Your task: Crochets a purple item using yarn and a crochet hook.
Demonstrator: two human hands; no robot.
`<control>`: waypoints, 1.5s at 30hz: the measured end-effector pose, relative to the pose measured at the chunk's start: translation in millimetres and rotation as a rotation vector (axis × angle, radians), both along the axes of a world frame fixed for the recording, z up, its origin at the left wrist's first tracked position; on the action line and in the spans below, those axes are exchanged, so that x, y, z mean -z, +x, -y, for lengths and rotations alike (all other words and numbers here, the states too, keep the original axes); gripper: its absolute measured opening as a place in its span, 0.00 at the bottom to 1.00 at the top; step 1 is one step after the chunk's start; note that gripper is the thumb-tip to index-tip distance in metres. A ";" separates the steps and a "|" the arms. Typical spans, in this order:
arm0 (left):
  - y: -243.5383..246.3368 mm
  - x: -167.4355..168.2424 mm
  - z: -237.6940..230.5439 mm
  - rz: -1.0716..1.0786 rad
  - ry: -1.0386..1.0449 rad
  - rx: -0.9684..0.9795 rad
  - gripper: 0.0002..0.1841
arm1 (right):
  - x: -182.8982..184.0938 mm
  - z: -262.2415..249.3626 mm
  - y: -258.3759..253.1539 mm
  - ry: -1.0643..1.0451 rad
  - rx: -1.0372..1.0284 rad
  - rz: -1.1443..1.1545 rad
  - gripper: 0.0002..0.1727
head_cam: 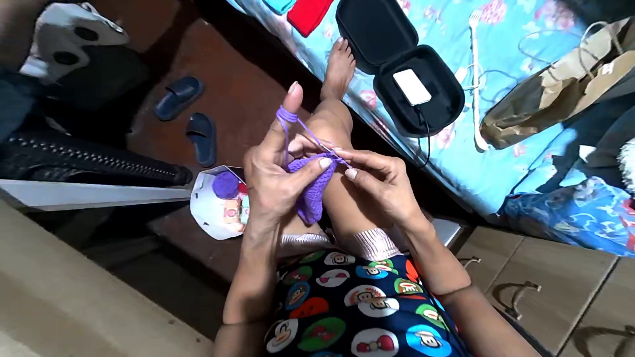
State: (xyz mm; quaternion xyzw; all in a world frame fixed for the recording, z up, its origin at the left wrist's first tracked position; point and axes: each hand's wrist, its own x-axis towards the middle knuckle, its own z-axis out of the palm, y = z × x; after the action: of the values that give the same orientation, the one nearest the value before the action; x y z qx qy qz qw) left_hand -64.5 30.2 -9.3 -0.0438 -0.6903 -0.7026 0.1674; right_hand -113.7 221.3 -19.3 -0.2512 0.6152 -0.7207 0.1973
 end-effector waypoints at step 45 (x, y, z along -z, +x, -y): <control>4.2 10.3 8.2 0.144 0.513 0.072 0.30 | 19.8 0.0 6.7 -0.011 0.175 -0.230 0.08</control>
State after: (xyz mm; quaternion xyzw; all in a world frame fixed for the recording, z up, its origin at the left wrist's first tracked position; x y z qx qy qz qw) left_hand -60.3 22.0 -19.6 0.0259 -0.4980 -0.8612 0.0984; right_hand -107.0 221.3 -39.1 -0.2784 0.6494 -0.7051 0.0605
